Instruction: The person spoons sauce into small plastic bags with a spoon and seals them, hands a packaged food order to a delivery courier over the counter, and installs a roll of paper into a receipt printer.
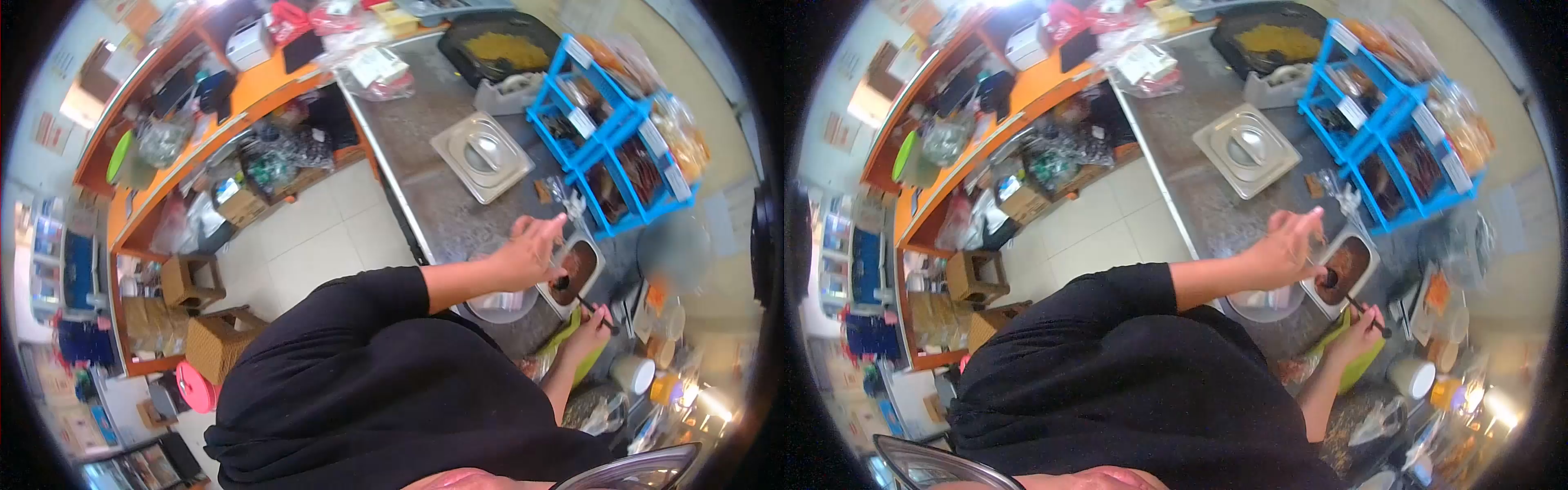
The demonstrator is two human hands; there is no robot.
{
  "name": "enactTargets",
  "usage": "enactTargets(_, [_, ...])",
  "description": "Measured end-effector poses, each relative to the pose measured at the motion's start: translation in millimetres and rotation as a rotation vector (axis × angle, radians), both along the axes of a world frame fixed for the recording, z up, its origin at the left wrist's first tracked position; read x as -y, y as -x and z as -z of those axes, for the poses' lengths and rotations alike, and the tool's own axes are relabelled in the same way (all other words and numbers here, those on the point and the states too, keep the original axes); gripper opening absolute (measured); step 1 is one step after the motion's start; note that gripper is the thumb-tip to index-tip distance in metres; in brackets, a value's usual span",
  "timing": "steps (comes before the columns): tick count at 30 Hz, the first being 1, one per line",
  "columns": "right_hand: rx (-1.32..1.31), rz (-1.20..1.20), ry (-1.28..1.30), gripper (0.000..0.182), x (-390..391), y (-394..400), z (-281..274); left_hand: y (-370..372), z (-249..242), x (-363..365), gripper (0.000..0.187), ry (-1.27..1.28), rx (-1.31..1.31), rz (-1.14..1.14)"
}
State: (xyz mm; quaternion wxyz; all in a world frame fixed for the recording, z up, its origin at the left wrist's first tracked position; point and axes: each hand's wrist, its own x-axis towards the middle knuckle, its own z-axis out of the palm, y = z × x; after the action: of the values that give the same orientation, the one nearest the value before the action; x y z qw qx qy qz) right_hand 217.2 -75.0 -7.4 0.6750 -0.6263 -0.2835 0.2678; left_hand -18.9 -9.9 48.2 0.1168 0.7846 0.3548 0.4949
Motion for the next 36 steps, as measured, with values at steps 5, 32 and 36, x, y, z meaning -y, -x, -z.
enactTargets(5, [-0.011,0.127,-0.153,0.026,6,-10,-24,-5,6,2,0.104,0.057,-0.066,0.006])
enactTargets(32, [-0.159,0.125,-0.514,0.015,12,20,-114,-59,1,-10,0.099,0.093,-0.065,0.259])
enactTargets(36, [-0.322,0.206,-0.494,0.016,9,8,-99,-58,3,-6,0.096,0.186,0.035,0.265])
